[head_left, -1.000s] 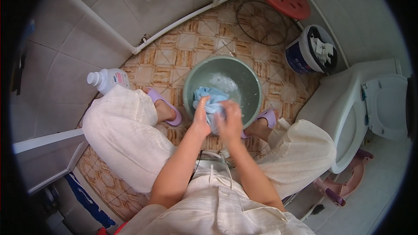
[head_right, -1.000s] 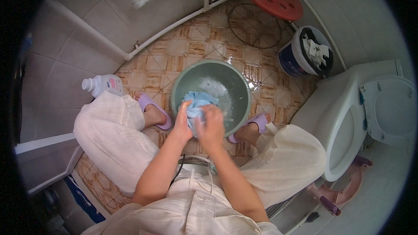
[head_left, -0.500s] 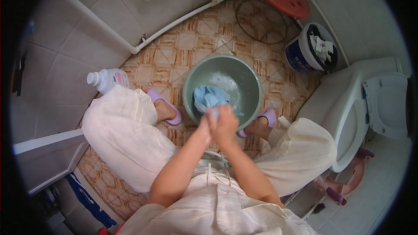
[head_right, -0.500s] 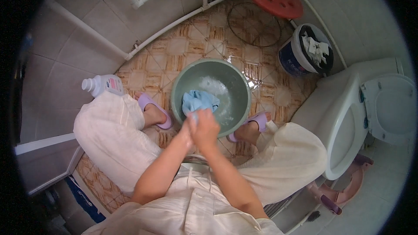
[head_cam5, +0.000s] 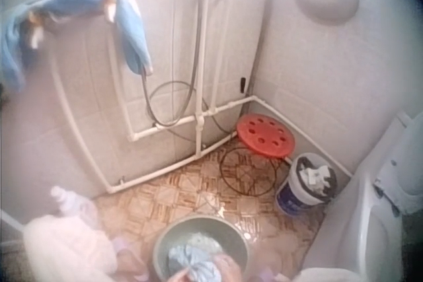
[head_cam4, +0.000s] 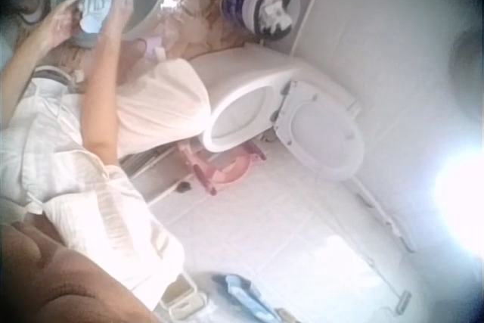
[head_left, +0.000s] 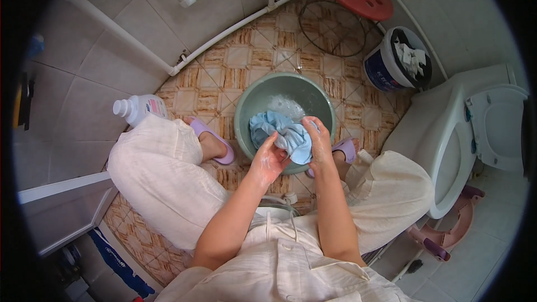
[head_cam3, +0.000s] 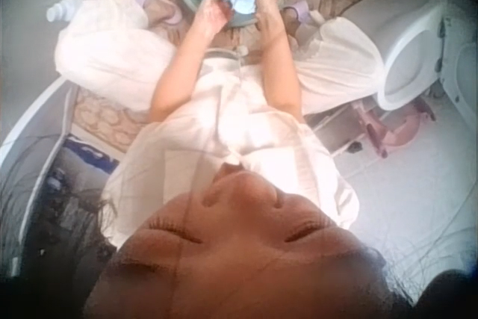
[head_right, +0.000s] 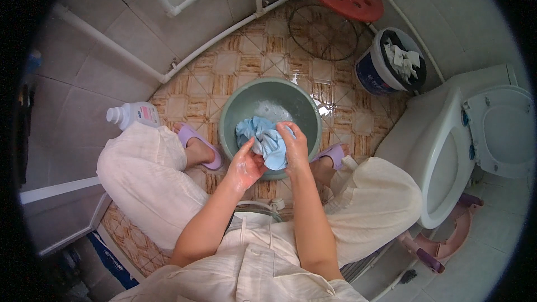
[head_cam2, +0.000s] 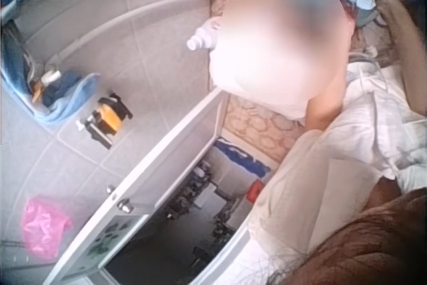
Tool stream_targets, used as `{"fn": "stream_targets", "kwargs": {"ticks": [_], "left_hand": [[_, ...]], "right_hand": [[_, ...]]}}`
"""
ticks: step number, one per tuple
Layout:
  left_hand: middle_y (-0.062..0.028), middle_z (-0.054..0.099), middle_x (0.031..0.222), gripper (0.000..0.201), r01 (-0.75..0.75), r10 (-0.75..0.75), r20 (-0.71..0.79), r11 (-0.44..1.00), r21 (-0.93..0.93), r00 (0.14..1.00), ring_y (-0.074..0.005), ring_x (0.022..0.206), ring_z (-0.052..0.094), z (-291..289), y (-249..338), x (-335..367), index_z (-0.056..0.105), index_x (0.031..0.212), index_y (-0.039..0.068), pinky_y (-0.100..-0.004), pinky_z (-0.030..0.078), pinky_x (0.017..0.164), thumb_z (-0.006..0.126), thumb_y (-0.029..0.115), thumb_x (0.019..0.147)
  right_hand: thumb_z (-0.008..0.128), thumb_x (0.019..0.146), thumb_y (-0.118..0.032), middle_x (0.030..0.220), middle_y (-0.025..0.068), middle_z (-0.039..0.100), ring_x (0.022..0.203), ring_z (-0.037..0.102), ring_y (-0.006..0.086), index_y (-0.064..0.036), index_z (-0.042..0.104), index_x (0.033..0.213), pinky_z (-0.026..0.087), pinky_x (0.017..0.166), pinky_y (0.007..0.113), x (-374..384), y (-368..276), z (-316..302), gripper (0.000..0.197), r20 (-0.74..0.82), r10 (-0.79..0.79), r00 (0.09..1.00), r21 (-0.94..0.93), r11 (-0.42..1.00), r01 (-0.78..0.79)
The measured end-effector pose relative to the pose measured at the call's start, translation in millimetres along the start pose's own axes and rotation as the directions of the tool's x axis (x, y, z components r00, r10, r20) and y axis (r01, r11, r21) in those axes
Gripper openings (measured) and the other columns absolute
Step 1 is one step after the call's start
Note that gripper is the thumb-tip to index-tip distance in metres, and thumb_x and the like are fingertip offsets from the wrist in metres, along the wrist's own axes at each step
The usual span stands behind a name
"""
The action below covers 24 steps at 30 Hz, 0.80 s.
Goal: The person washes a light blue garment by hand in a basin of water. They scrub the fabric, squeeze it to remove liquid, and lift the item to examine different sections.
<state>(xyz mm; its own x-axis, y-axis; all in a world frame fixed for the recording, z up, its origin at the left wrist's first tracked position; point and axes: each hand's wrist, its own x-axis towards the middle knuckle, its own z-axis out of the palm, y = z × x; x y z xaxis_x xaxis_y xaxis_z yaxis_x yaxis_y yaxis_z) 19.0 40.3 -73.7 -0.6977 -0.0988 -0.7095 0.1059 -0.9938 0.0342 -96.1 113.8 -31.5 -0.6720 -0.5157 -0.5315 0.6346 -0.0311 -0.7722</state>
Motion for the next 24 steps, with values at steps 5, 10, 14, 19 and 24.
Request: {"fn": "stream_targets", "kwargs": {"ticks": [5, 10, 14, 19, 24], "left_hand": [[-0.0063, 0.056, 0.103, 0.033, -0.192, 0.186, 0.232, 0.981, 0.002, 0.955, -0.0201, 0.095, 0.054, -2, 3, -3, 0.051, 0.11, 0.005, -0.0347, 0.041, 0.089, 0.049, 0.029, 0.087], [-0.0081, 0.042, 0.126, 0.04, -0.162, 0.207, 0.295, 0.972, -0.168, 0.933, -0.0205, 0.113, 0.045, -19, -20, 3, 0.034, 0.129, 0.007, -0.034, 0.038, 0.094, 0.036, 0.013, 0.089], [-0.0099, 0.052, 0.115, 0.037, -0.324, 0.316, 0.12, 0.945, 0.054, 0.941, -0.022, 0.104, 0.052, -5, -23, 2, 0.041, 0.123, 0.004, -0.0353, 0.041, 0.093, 0.041, 0.02, 0.09], [-0.0105, 0.053, 0.112, 0.038, -0.097, 0.114, 0.311, 0.993, -0.067, 0.944, -0.0215, 0.099, 0.055, -30, -6, 4, 0.043, 0.121, 0.003, -0.0331, 0.046, 0.086, 0.049, 0.013, 0.085], [-0.0095, 0.052, 0.115, 0.047, -0.247, 0.222, 0.195, 0.962, 0.114, 0.955, -0.0209, 0.104, 0.053, -5, -26, -15, 0.041, 0.122, 0.0, -0.0334, 0.044, 0.089, 0.044, -0.006, 0.075]], "right_hand": [[0.064, 0.075, -0.019, 0.07, 0.0067, 0.056, 0.065, 0.055, 0.0161, -0.0083, 0.054, 0.081, 0.044, 0.061, 0.028, -34, 30, 27, 0.016, 0.238, -0.42, 0.876, -0.566, 0.673, 0.477], [0.062, 0.073, -0.016, 0.064, 0.0181, 0.055, 0.055, 0.055, 0.033, -0.0066, 0.051, 0.078, 0.043, 0.053, 0.036, -39, 40, 39, 0.016, 0.319, -0.477, 0.819, -0.826, 0.284, 0.487], [0.061, 0.074, -0.018, 0.063, 0.018, 0.056, 0.057, 0.055, 0.037, -0.0078, 0.051, 0.08, 0.043, 0.052, 0.04, 8, 29, 10, 0.015, -0.086, -0.63, 0.772, -0.879, 0.412, 0.238], [0.061, 0.073, -0.017, 0.06, 0.0167, 0.055, 0.058, 0.056, 0.0372, -0.0124, 0.051, 0.084, 0.043, 0.054, 0.043, -11, 56, 18, 0.016, 0.069, -0.57, 0.819, -0.871, 0.366, 0.328], [0.064, 0.073, -0.017, 0.078, 0.0138, 0.06, 0.07, 0.059, 0.0293, -0.0131, 0.053, 0.091, 0.046, 0.061, 0.035, 27, 43, -19, 0.021, -0.224, -0.52, 0.824, -0.809, 0.571, 0.141]]}}
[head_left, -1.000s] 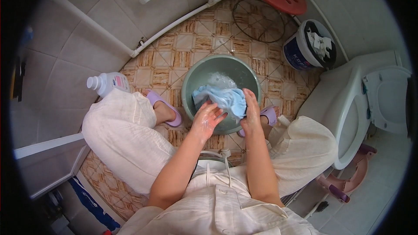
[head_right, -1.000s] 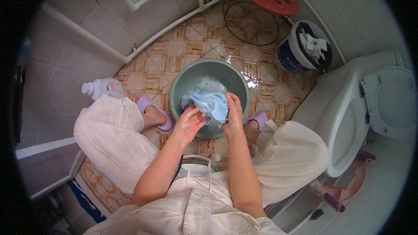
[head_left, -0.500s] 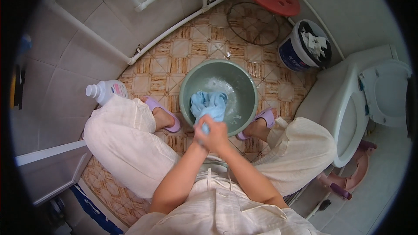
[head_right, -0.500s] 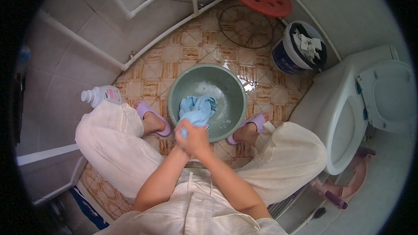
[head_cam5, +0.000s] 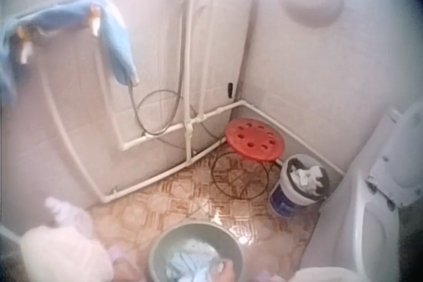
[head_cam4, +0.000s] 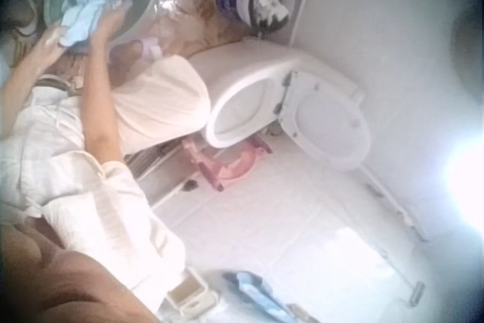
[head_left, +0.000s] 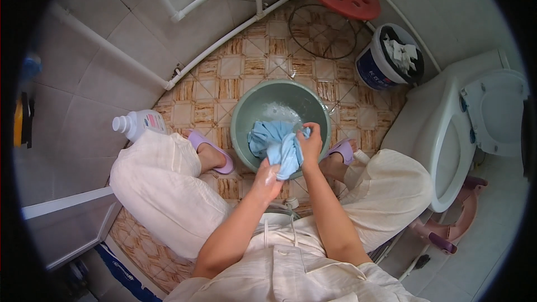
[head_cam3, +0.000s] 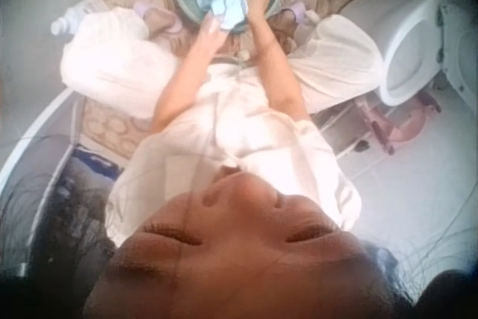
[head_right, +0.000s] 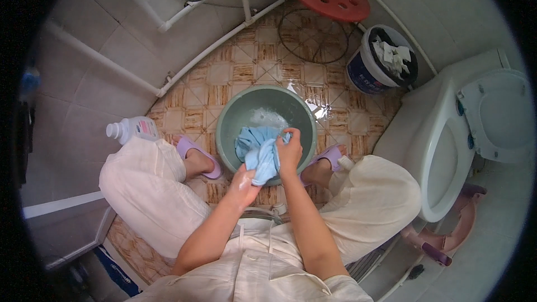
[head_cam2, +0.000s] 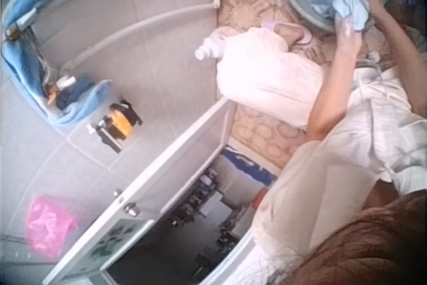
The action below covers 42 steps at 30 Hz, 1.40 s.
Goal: The person washes a light blue garment by hand in a basin of water. They scrub the fabric, squeeze it to remove liquid, and lift the item to examine different sections.
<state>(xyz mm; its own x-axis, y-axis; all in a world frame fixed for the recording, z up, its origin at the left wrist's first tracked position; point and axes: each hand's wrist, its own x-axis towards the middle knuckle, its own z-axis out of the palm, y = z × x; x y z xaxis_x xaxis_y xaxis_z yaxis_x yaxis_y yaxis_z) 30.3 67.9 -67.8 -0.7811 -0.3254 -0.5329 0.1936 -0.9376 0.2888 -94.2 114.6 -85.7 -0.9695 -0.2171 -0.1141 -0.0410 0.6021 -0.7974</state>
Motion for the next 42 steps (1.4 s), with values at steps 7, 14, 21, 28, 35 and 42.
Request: {"fn": "stream_targets", "kwargs": {"ticks": [7, 14, 21, 28, 35, 42], "left_hand": [[-0.0092, 0.051, 0.118, 0.048, -0.142, 0.163, -0.118, 0.975, 0.171, 0.98, -0.0232, 0.104, 0.053, 2, 18, 7, 0.038, 0.126, 0.005, -0.0366, 0.044, 0.088, 0.044, 0.001, 0.078], [-0.0103, 0.057, 0.104, 0.035, 0.264, -0.266, 0.02, 0.944, -0.199, 0.964, -0.0235, 0.102, 0.053, -28, 25, 27, 0.049, 0.112, 0.004, -0.0386, 0.043, 0.088, 0.054, 0.024, 0.083], [-0.0095, 0.055, 0.109, 0.029, 0.002, -0.005, -0.092, 1.0, -0.028, 0.996, -0.0229, 0.101, 0.054, -43, -8, 26, 0.047, 0.114, 0.005, -0.0379, 0.044, 0.089, 0.043, 0.011, 0.087], [-0.007, 0.056, 0.104, 0.035, -0.049, 0.057, -0.076, 0.993, 0.108, 0.995, -0.0227, 0.094, 0.056, -24, -9, 27, 0.046, 0.116, 0.002, -0.0361, 0.046, 0.081, 0.048, 0.009, 0.081], [-0.0082, 0.055, 0.106, 0.036, 0.165, -0.152, 0.089, 0.973, -0.164, 0.984, -0.0213, 0.096, 0.055, -42, 25, 18, 0.047, 0.113, 0.002, -0.0328, 0.046, 0.083, 0.05, 0.002, 0.077], [-0.0099, 0.056, 0.103, 0.034, 0.041, -0.042, -0.016, 0.998, -0.048, 0.999, -0.0223, 0.092, 0.057, -23, 15, 18, 0.049, 0.109, 0.004, -0.0341, 0.047, 0.081, 0.05, -0.001, 0.075]], "right_hand": [[0.058, 0.083, -0.022, 0.1, 0.008, 0.058, 0.082, 0.056, 0.0168, -0.0059, 0.052, 0.111, 0.046, 0.069, 0.03, -21, -10, -8, 0.033, 0.518, 0.228, 0.824, 0.608, 0.58, -0.542], [0.059, 0.073, -0.024, 0.067, 0.0197, 0.058, 0.063, 0.057, 0.0405, -0.01, 0.058, 0.09, 0.045, 0.056, 0.046, -105, -55, 5, 0.022, 0.209, -0.603, 0.77, 0.014, 0.789, 0.614], [0.061, 0.071, -0.026, 0.067, 0.0197, 0.058, 0.065, 0.058, 0.0383, -0.0112, 0.06, 0.084, 0.045, 0.059, 0.044, -46, -26, 7, 0.02, 0.134, -0.173, 0.976, -0.261, 0.944, 0.203], [0.056, 0.077, -0.026, 0.066, 0.0201, 0.059, 0.064, 0.059, 0.0368, -0.0088, 0.062, 0.079, 0.048, 0.062, 0.041, -14, -11, -1, 0.019, 0.119, -0.101, 0.988, -0.283, 0.95, 0.132], [0.061, 0.069, -0.024, 0.063, 0.0178, 0.058, 0.069, 0.058, 0.0375, -0.0135, 0.063, 0.073, 0.046, 0.063, 0.042, -73, -50, 9, 0.012, 0.087, -0.342, 0.936, -0.091, 0.932, 0.35], [0.056, 0.078, -0.03, 0.06, 0.0188, 0.057, 0.06, 0.056, 0.0374, -0.0077, 0.061, 0.073, 0.043, 0.054, 0.044, -56, -28, 15, 0.024, 0.015, -0.139, 0.99, -0.14, 0.98, 0.14]]}}
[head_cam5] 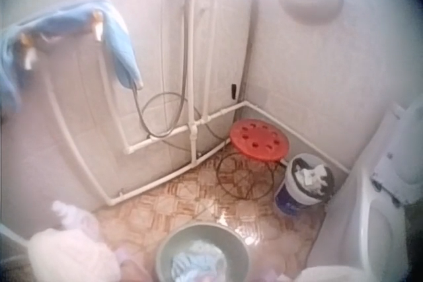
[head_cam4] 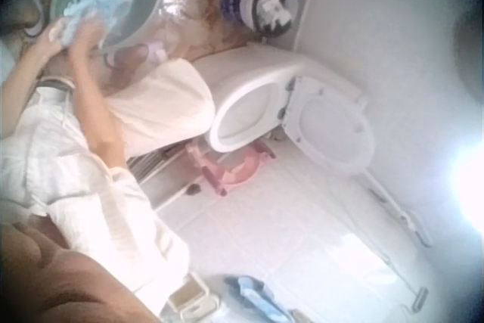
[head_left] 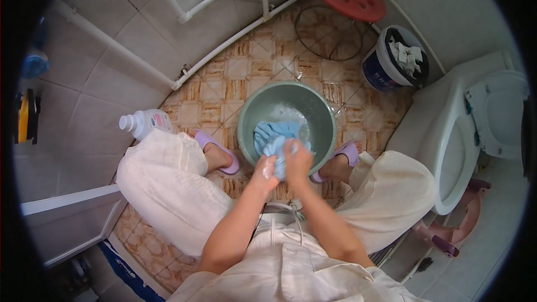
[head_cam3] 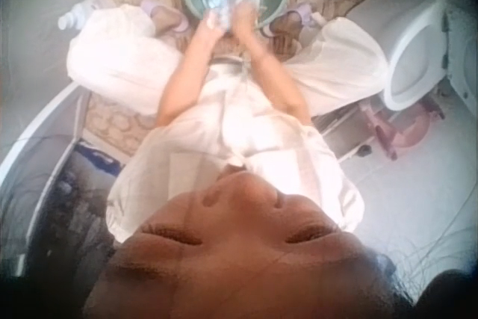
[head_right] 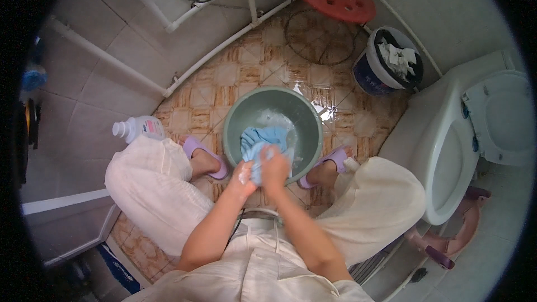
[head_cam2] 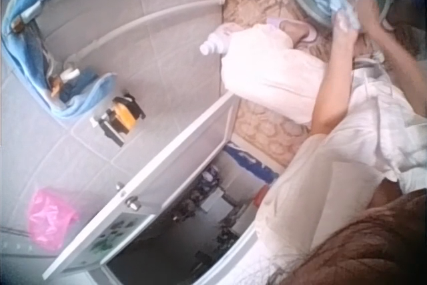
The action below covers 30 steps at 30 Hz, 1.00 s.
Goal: The person washes a light blue garment by hand in a basin of water. They scrub the fabric, squeeze it to remove liquid, and lift the item to examine different sections.
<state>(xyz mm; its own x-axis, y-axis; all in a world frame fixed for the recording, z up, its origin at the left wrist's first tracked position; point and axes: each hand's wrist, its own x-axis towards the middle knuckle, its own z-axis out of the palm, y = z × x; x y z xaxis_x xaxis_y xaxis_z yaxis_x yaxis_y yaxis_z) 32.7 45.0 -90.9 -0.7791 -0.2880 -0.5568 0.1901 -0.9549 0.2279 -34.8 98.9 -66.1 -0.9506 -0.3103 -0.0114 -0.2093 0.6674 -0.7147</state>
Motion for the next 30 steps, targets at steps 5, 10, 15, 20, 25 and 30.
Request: {"fn": "stream_targets", "kwargs": {"ticks": [5, 10, 15, 20, 25, 30], "left_hand": [[-0.0105, 0.054, 0.111, 0.037, -0.061, 0.07, -0.053, 0.985, 0.164, 0.996, -0.0232, 0.098, 0.055, 11, -7, 0, 0.046, 0.114, -0.001, -0.0323, 0.046, 0.085, 0.048, -0.003, 0.078], [-0.0113, 0.055, 0.111, 0.044, -0.139, 0.155, -0.061, 0.967, 0.212, 0.986, -0.0228, 0.102, 0.054, 41, 19, -16, 0.045, 0.117, -0.002, -0.0343, 0.043, 0.088, 0.05, -0.006, 0.073], [-0.0071, 0.058, 0.104, 0.03, -0.129, 0.179, -0.176, 0.956, 0.265, 0.968, -0.0168, 0.095, 0.055, 56, 35, -13, 0.052, 0.11, 0.0, -0.0294, 0.043, 0.082, 0.058, 0.009, 0.082], [-0.0101, 0.057, 0.106, 0.033, -0.312, 0.359, -0.201, 0.921, 0.234, 0.911, -0.0212, 0.096, 0.056, 23, 41, 0, 0.05, 0.112, 0.001, -0.0333, 0.045, 0.084, 0.06, 0.011, 0.082], [-0.0098, 0.057, 0.106, 0.035, 0.013, -0.014, -0.224, 1.0, -0.007, 0.974, -0.0226, 0.095, 0.056, -21, 10, 10, 0.05, 0.11, 0.002, -0.0393, 0.046, 0.083, 0.051, 0.029, 0.087], [-0.0093, 0.059, 0.102, 0.028, 0.287, -0.291, -0.05, 0.955, -0.075, 0.955, -0.0212, 0.091, 0.059, 16, -8, 6, 0.051, 0.107, 0.004, -0.0371, 0.049, 0.078, 0.047, 0.025, 0.088]], "right_hand": [[0.053, 0.082, -0.023, 0.063, 0.02, 0.058, 0.069, 0.057, 0.0389, -0.0074, 0.06, 0.076, 0.044, 0.067, 0.045, 36, 20, -10, 0.018, 0.079, 0.154, 0.985, -0.076, 0.986, -0.148], [0.054, 0.083, -0.02, 0.072, 0.016, 0.063, 0.073, 0.061, 0.0316, -0.0064, 0.056, 0.1, 0.044, 0.077, 0.037, 39, 10, -20, 0.021, 0.032, 0.177, 0.984, -0.017, 0.984, -0.177], [0.063, 0.077, -0.022, 0.079, 0.003, 0.059, 0.076, 0.053, 0.0118, -0.0036, 0.058, 0.1, 0.042, 0.07, 0.025, 30, 21, -23, 0.03, 0.509, 0.009, 0.861, 0.518, 0.795, -0.315], [0.06, 0.081, -0.018, 0.066, -0.0003, 0.055, 0.063, 0.048, 0.0082, -0.0014, 0.058, 0.077, 0.04, 0.059, 0.025, 50, 8, -48, 0.017, 0.319, 0.21, 0.924, 0.709, 0.594, -0.38], [0.059, 0.077, -0.02, 0.063, 0.0126, 0.059, 0.061, 0.057, 0.0222, -0.0052, 0.057, 0.07, 0.045, 0.065, 0.032, -29, -44, -25, 0.017, 0.198, -0.38, 0.904, 0.379, 0.88, 0.287], [0.058, 0.075, -0.024, 0.059, 0.0199, 0.055, 0.058, 0.056, 0.0374, -0.005, 0.057, 0.069, 0.043, 0.054, 0.043, 21, -2, -6, 0.02, 0.009, -0.04, 0.999, 0.021, 0.999, 0.04]]}}
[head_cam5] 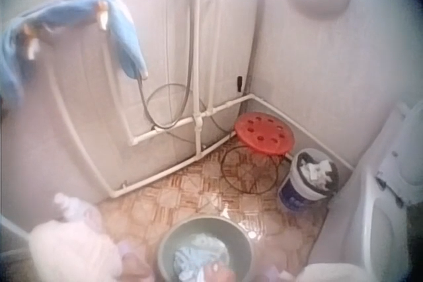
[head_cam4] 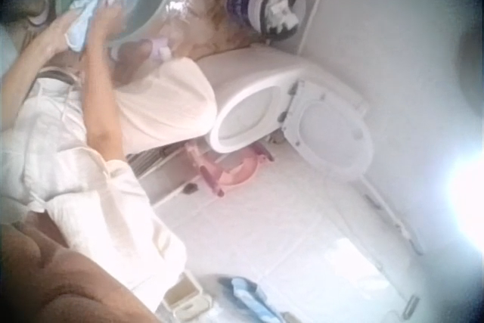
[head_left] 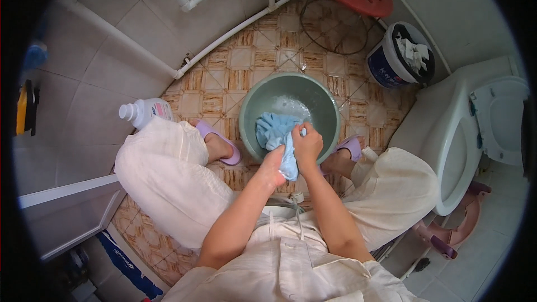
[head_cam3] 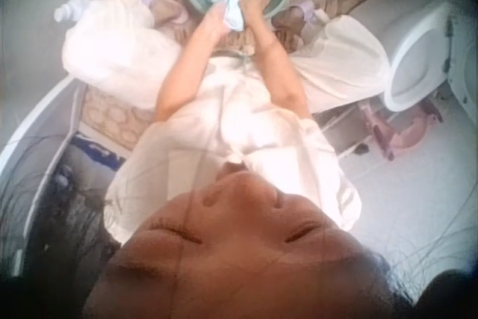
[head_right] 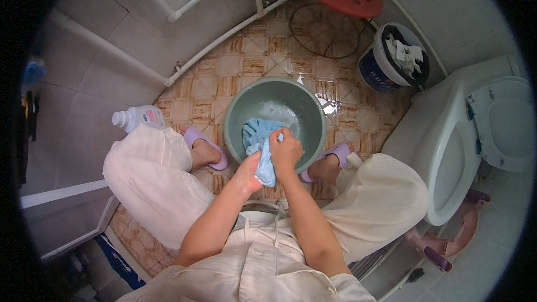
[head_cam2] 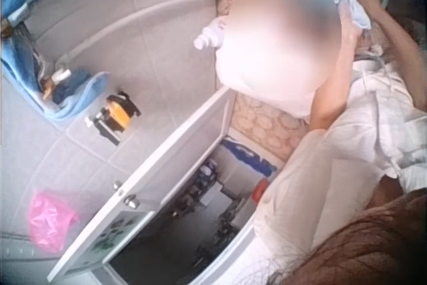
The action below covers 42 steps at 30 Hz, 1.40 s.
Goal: The person washes a light blue garment by hand in a basin of water. They scrub the fabric, squeeze it to remove liquid, and lift the item to examine different sections.
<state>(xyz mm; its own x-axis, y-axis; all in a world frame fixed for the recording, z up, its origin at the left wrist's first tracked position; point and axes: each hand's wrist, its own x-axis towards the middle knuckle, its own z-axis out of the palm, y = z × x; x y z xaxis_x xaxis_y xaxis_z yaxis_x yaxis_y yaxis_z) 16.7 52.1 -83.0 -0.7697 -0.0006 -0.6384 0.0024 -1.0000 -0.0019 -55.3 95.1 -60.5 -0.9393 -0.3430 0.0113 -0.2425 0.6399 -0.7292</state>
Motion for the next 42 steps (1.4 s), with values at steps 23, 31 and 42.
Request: {"fn": "stream_targets", "kwargs": {"ticks": [23, 31, 42], "left_hand": [[-0.0079, 0.058, 0.103, 0.032, 0.023, 0.027, 0.719, 0.998, -0.06, 0.695, -0.0194, 0.093, 0.057, -42, 20, 10, 0.051, 0.112, 0.007, -0.0362, 0.047, 0.082, 0.048, 0.028, 0.088], [-0.0059, 0.058, 0.092, 0.034, -0.076, 0.058, 0.124, 0.985, 0.152, 0.991, -0.0166, 0.09, 0.056, -6, 12, -8, 0.053, 0.098, 0.011, -0.0332, 0.046, 0.08, 0.041, 0.042, 0.089], [-0.0031, 0.057, 0.083, 0.033, -0.151, 0.28, 0.76, 0.96, -0.237, 0.587, -0.0157, 0.077, 0.055, -19, 0, 5, 0.054, 0.094, 0.017, -0.0305, 0.045, 0.076, 0.039, 0.045, 0.087]], "right_hand": [[0.057, 0.08, -0.033, 0.059, 0.021, 0.056, 0.056, 0.055, 0.0382, -0.0042, 0.057, 0.066, 0.041, 0.052, 0.042, -14, -30, -2, 0.032, 0.014, 0.08, 0.997, 0.083, 0.993, -0.081], [0.056, 0.077, -0.035, 0.056, 0.0151, 0.056, 0.051, 0.055, 0.0359, -0.0097, 0.055, 0.066, 0.043, 0.048, 0.043, -8, -6, 6, 0.027, -0.035, -0.043, 0.998, -0.135, 0.99, 0.038], [0.059, 0.076, -0.033, 0.06, 0.0153, 0.059, 0.058, 0.058, 0.0357, -0.0124, 0.055, 0.073, 0.044, 0.052, 0.044, -48, -41, 5, 0.021, 0.079, -0.177, 0.981, 0.087, 0.982, 0.17]]}}
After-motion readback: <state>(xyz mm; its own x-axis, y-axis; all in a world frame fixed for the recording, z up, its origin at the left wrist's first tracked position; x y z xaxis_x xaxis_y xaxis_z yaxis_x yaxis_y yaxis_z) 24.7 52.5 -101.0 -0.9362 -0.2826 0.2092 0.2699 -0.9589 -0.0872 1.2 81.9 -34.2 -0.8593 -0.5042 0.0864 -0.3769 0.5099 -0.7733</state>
